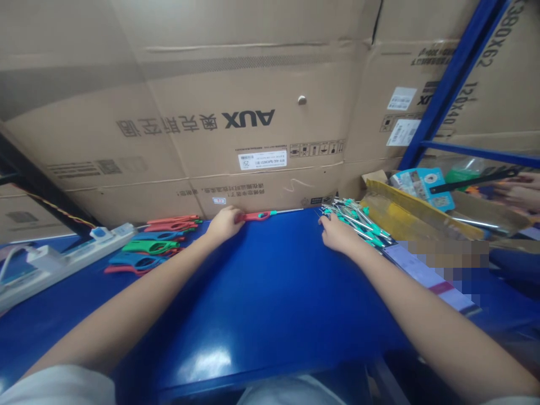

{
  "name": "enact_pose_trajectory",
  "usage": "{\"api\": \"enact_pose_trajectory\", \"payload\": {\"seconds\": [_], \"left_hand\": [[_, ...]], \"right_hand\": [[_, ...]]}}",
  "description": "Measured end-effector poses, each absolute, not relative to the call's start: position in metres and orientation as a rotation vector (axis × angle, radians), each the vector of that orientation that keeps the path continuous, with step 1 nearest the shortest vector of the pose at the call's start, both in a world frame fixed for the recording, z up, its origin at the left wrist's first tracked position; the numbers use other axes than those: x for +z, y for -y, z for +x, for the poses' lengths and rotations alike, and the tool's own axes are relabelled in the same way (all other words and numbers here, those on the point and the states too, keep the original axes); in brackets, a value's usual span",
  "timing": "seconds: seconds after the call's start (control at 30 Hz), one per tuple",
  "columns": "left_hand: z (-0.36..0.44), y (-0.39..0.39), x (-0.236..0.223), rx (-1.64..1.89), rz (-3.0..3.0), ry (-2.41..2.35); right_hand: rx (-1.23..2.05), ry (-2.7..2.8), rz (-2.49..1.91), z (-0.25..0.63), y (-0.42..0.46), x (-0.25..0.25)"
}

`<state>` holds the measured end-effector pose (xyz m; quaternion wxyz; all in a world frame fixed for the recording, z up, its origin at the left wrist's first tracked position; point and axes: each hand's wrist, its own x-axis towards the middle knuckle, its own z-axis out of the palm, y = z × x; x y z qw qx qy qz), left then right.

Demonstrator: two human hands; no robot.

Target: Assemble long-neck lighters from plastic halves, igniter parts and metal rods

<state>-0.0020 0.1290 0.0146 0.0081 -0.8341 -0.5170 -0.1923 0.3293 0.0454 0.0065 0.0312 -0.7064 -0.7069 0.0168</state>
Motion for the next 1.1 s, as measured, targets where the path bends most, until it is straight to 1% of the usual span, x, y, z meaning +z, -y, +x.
{"api": "enact_pose_trajectory", "payload": {"seconds": [0.2, 0.4, 0.53, 0.6, 0.63, 0.7, 0.8, 0.83, 0.97, 1.0, 1.1], "left_hand": [[-0.002, -0.073, 0.023, -0.6, -2.695, 1.539], [-0.037, -0.037, 0.038, -0.661, -2.69, 1.667], [-0.083, -0.041, 0.048, -0.575, -2.501, 1.694], [-0.108, -0.044, 0.052, -0.61, -2.31, 1.738], [-0.12, -0.044, 0.054, -0.617, -2.205, 1.785], [-0.139, -0.044, 0.058, -0.492, -2.118, 1.916], [-0.155, -0.041, 0.059, -0.268, -2.097, 2.066], [-0.157, -0.04, 0.058, -0.229, -2.101, 2.09], [-0.154, -0.036, 0.052, -0.092, -2.117, 2.184], [-0.152, -0.036, 0.051, -0.065, -2.119, 2.202], [-0.148, -0.034, 0.051, -0.026, -2.138, 2.214]], "right_hand": [[0.002, 2.165, -2.147, 0.334, -0.051, -0.001], [-0.119, 2.181, -2.076, 0.323, -0.043, -0.002], [-0.275, 2.221, -1.792, 0.308, -0.035, -0.002], [-0.361, 2.206, -1.645, 0.301, -0.032, -0.002], [-0.368, 2.216, -1.591, 0.299, -0.031, -0.001], [-0.29, 2.281, -1.539, 0.295, -0.028, 0.001], [-0.146, 2.347, -1.647, 0.293, -0.026, 0.001], [-0.159, 2.34, -1.703, 0.294, -0.027, 0.001], [-0.384, 2.209, -1.894, 0.304, -0.033, -0.003], [-0.373, 2.181, -1.952, 0.308, -0.036, -0.004], [-0.18, 2.139, -2.117, 0.32, -0.044, -0.004]]}}
